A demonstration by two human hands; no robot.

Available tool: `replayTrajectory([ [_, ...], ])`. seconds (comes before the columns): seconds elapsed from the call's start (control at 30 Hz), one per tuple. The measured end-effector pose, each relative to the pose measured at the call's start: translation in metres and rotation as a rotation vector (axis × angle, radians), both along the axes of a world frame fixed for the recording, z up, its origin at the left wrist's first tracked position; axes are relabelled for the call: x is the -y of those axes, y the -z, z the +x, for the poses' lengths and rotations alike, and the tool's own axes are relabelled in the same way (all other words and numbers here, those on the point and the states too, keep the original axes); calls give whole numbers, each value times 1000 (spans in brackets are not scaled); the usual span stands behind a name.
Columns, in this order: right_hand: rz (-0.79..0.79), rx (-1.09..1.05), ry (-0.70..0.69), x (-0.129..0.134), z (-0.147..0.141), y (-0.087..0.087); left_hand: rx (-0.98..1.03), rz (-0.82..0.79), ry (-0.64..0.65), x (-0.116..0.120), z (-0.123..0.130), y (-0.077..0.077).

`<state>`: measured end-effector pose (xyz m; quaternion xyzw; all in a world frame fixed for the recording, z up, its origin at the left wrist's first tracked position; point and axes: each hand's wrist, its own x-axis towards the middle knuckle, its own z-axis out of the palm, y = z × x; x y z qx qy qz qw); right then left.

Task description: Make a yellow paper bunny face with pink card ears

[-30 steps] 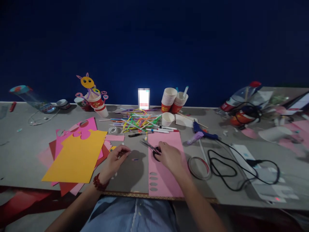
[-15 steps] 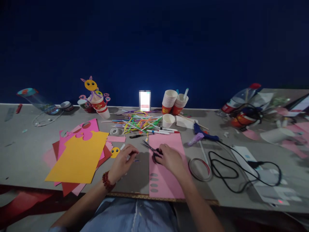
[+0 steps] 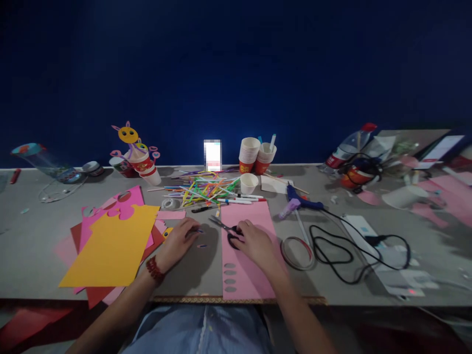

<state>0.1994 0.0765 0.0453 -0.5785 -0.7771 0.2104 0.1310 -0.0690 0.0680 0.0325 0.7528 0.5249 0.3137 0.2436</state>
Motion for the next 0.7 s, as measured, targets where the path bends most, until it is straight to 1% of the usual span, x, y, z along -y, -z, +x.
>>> replayTrajectory([
  [0.03,5,-3,-1,0,0,1,-16,7,-8,2,-10,-1],
  [0.1,18,-9,-7,0,1,2,-161,50,-43,5,-34,-5],
  [0.13,21,-9,-11,0,1,2,-249,48,-49,7,-47,-7],
  [0.2,20,-1,-15,0,0,2,-417,12,-58,10,-67,-11],
  [0.27,12,17,-6,-1,-1,1,-519,-35,-43,12,-77,-15],
  [0.43,7,15,-4,-1,-4,-1,-595,-96,5,6,-76,-21],
  [0.57,25,9,2,0,-3,1,-583,-131,29,-1,-74,-24],
  [0.7,29,9,8,-1,-2,3,-583,-142,31,-2,-73,-26],
])
